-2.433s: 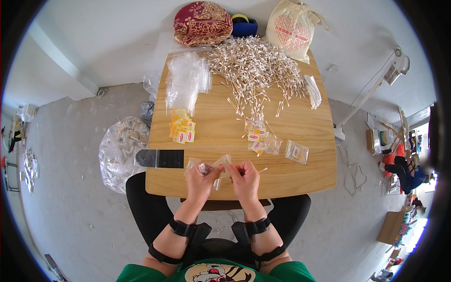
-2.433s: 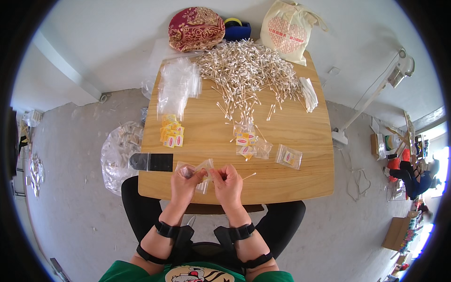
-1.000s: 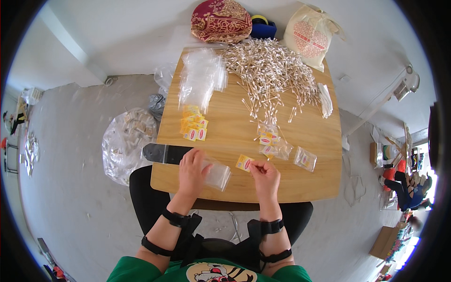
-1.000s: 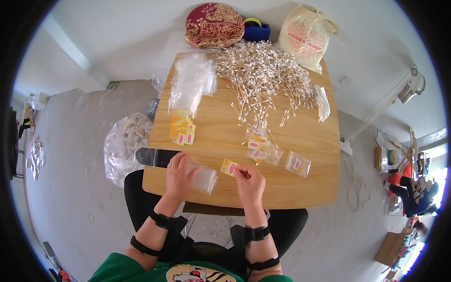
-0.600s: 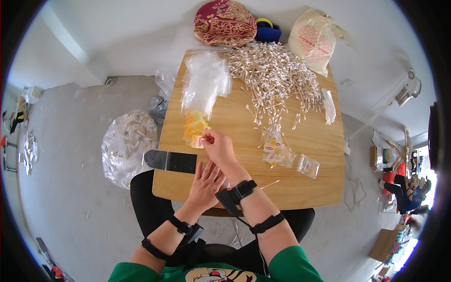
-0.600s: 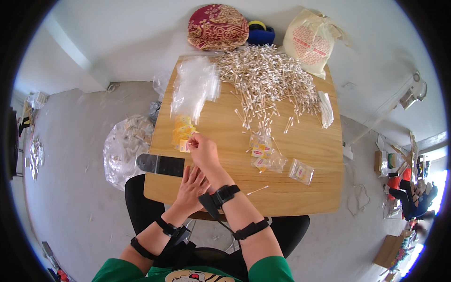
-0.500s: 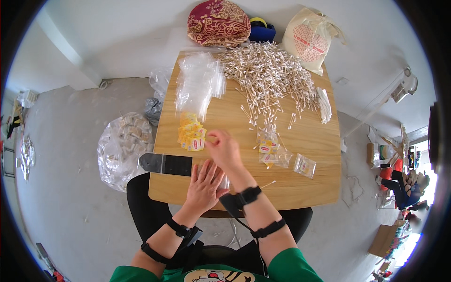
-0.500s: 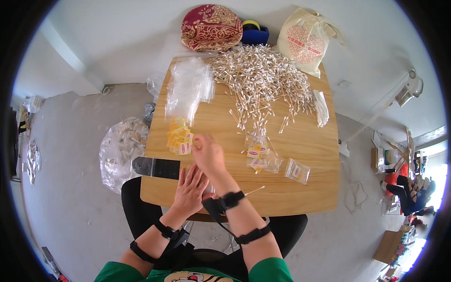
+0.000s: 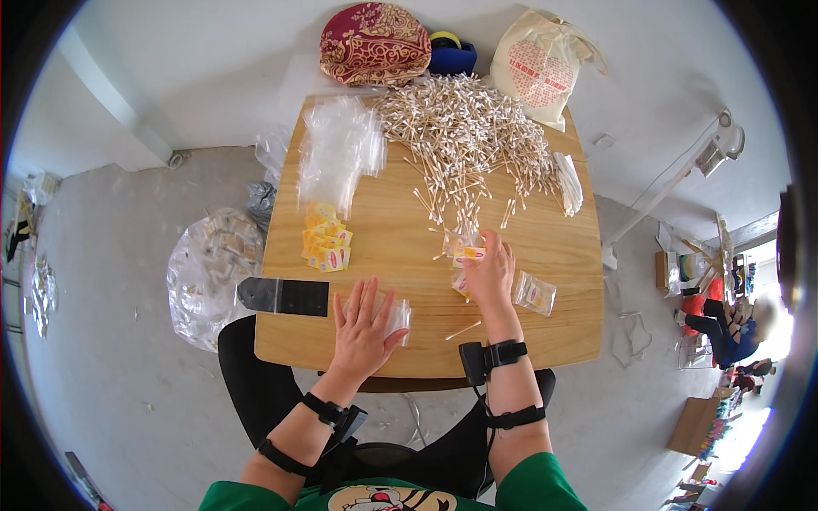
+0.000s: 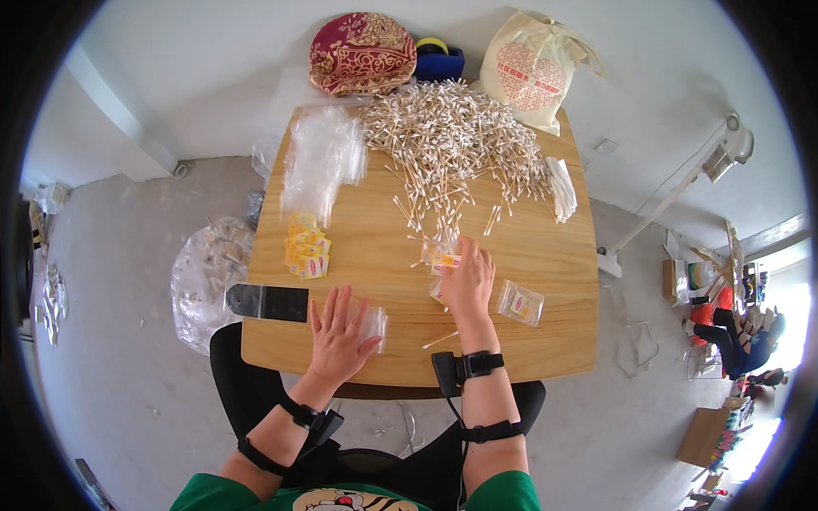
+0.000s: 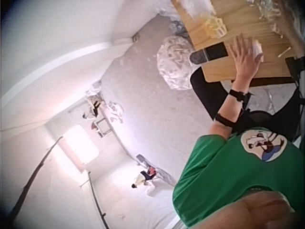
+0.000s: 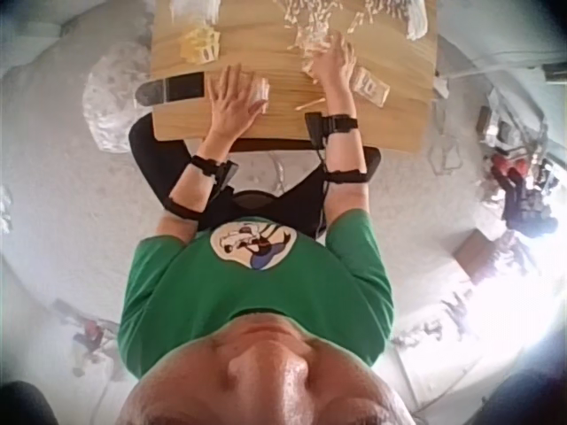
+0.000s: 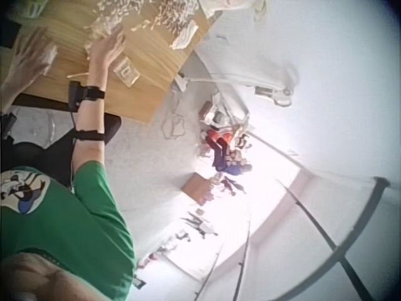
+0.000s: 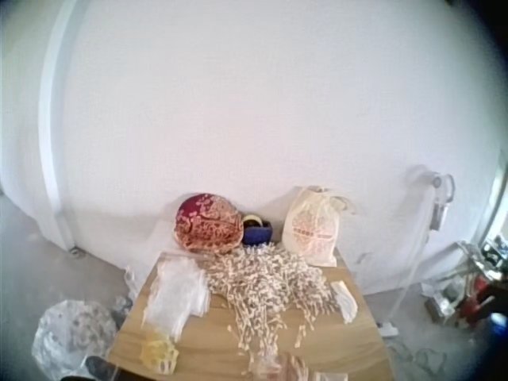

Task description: The person is seen picking up cotton swabs and putting them into small plastic bags.

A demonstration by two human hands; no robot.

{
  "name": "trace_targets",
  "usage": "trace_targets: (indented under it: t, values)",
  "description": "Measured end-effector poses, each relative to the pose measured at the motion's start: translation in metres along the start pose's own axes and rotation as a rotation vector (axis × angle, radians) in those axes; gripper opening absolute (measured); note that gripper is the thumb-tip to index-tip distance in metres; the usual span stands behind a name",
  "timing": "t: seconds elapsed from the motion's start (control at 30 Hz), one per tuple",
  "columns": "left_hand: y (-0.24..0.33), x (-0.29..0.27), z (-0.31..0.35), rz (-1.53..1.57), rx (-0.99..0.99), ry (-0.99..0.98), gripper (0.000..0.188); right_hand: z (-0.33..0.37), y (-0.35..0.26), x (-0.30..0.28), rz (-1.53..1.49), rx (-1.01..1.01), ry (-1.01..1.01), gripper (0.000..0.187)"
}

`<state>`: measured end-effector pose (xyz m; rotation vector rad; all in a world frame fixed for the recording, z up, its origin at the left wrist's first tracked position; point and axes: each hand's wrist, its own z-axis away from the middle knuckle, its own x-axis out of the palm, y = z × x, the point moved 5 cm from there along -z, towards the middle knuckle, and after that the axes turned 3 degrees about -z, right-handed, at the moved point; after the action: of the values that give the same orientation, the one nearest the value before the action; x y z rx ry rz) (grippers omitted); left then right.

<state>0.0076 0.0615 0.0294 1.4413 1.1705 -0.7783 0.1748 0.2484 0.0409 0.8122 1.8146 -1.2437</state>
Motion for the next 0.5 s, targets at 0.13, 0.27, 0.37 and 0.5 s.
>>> trace_targets:
  t: [0.13, 0.27, 0.37, 0.5]
  values:
    - [-0.005, -0.01, 0.004, 0.092, 0.018, 0.134, 0.061, 0.005, -0.001, -0.006, -0.242, 0.016, 0.009, 0.052]
    - [0.004, -0.032, -0.017, 0.259, 0.008, 0.201, 0.062, 0.02, -0.011, -0.011, -0.796, 0.163, -0.133, 0.044]
    - [0.009, -0.048, -0.038, 0.531, -0.056, 0.292, 0.059, 0.04, -0.042, -0.014, -0.933, 0.172, -0.347, 0.048]
    - [-0.003, -0.038, -0.055, 0.823, -0.295, -0.074, 0.034, 0.062, -0.067, -0.012, -0.953, 0.144, -0.537, 0.048]
